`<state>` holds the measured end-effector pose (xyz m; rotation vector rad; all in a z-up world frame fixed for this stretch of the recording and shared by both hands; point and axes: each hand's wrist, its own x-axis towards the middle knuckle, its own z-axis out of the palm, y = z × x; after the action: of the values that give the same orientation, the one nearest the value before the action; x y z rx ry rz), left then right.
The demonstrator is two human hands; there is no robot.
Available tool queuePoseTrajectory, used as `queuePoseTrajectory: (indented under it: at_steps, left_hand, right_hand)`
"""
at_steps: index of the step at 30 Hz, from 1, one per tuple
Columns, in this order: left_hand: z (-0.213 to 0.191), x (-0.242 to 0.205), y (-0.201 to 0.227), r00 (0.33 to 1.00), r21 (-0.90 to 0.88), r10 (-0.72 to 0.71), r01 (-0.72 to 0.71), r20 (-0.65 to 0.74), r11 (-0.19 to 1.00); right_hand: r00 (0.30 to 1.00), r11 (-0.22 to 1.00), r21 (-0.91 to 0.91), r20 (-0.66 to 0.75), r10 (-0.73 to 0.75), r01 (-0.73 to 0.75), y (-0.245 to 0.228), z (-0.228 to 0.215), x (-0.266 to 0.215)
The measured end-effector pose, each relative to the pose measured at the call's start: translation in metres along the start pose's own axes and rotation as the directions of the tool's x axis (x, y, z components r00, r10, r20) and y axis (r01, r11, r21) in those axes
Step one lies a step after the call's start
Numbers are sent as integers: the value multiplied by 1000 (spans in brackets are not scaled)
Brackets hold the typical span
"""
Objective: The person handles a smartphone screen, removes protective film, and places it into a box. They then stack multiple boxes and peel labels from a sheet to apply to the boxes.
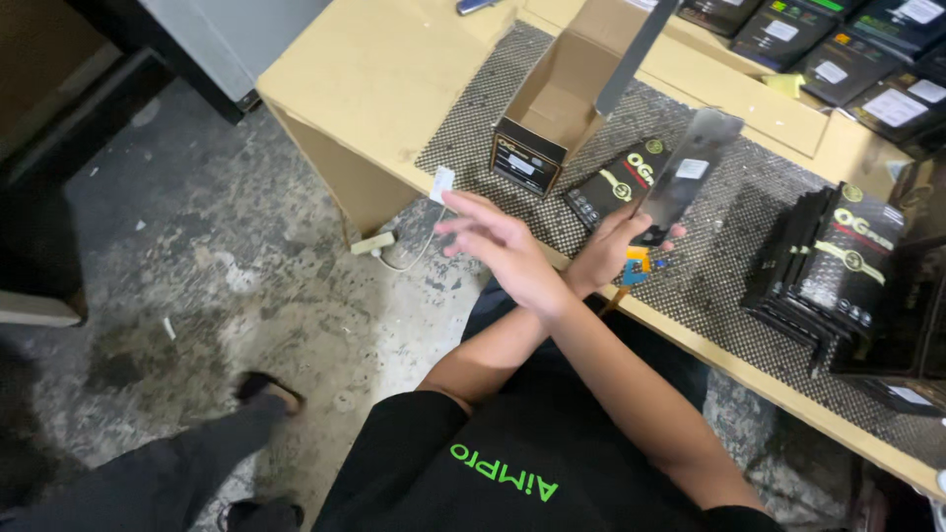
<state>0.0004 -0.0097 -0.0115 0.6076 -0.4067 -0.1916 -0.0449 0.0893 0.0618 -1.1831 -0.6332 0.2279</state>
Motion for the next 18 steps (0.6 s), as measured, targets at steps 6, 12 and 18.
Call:
queuePoseTrajectory:
  at_steps: [6, 12, 18]
  left_hand:
    - [-30, 9, -26, 899, 242, 421, -439, 124, 865]
    - [10, -7, 41, 991, 387, 132, -116, -14, 915]
    - [33, -23, 8, 988, -116, -26, 9, -151, 993]
  right_hand:
    - [984, 965, -196, 64, -167, 177, -92, -28, -57]
    - [861, 688, -722, -304, -408, 71, -147, -100, -105]
    - [741, 655, -736, -535, -406, -173, -119, -161, -122]
